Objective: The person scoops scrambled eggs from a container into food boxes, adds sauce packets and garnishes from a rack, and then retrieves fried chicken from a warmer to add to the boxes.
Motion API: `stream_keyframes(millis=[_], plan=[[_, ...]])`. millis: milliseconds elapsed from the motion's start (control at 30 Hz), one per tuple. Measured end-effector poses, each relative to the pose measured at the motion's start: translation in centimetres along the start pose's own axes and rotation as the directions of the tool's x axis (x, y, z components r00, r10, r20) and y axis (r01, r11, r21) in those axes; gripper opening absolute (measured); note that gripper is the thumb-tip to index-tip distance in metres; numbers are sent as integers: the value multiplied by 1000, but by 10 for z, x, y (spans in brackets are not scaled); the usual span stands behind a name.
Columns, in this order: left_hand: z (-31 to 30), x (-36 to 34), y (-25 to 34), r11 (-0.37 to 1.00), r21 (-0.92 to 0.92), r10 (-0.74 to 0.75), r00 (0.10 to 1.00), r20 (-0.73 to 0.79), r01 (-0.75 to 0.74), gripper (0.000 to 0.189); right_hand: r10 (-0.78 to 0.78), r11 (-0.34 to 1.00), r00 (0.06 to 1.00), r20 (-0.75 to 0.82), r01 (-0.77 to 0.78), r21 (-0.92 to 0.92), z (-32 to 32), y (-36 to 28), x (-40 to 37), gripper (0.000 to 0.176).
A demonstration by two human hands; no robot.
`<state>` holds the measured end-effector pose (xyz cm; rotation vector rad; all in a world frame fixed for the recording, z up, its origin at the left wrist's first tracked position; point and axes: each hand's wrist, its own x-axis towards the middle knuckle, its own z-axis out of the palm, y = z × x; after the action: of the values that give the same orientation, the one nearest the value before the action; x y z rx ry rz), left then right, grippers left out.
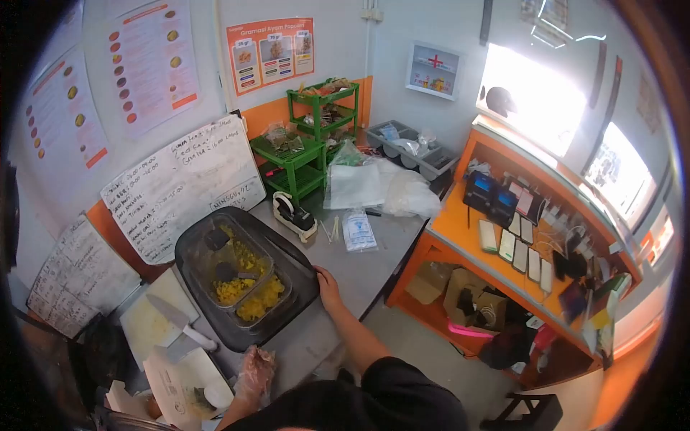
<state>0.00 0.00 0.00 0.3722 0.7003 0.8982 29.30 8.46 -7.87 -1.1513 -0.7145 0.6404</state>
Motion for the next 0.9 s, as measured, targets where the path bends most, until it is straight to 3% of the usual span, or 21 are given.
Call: stream_keyframes(millis=[33,133,167,200,300,333,367,400,433,467,500,533,600,633,700,900], plan=[[56,3,-151,986,-156,-62,998,-7,60,19,3,999,999,32,-1,-45,-163,-11,10,33],[82,-18,-167,998,-22,-58,998,26,58,26,66,978,997,38,-72,197,-188,-32,-3,36],[87,-20,-163,994,-82,-57,991,119,67,29,99,959,995,26,-102,265,-188,-34,-4,37],[113,-24,-146,987,-143,-48,977,207,79,33,138,934,990,19,-136,330,-188,-33,-5,38],[170,-27,-103,981,-175,122,966,227,-83,45,235,933,951,199,-278,230,-203,4,4,40],[173,-15,-88,941,-337,150,926,347,-26,47,195,943,954,227,-246,226,-203,-2,5,38],[205,-18,-65,933,-332,227,942,249,-137,40,163,949,952,260,-223,223,-201,-13,5,36],[237,-10,-40,874,-477,365,771,521,-91,35,162,962,952,259,-211,171,-198,-19,8,33],[253,-10,-15,871,-313,466,837,287,-378,25,157,974,953,259,-193,121,-196,-22,7,31],[263,1,10,837,-190,543,822,171,-513,21,175,974,945,275,-208,94,-193,-25,8,29],[253,23,51,938,-272,333,781,528,-216,24,182,975,941,286,-210,68,-190,-27,12,27],[249,47,80,854,-194,517,743,426,-483,24,187,977,937,293,-209,42,-189,-29,11,25],[279,68,118,778,-138,615,697,367,-614,23,187,979,926,328,-204,19,-186,-34,12,23],[271,90,156,823,-59,531,729,432,-564,22,183,980,922,340,-198,10,-184,-35,13,22],[281,109,183,788,-12,593,755,279,-615,23,182,981,918,352,-195,1,-184,-32,14,20],[265,138,226,781,46,503,670,545,-623,27,195,972,906,376,-228,47,-182,-32,22,18]])
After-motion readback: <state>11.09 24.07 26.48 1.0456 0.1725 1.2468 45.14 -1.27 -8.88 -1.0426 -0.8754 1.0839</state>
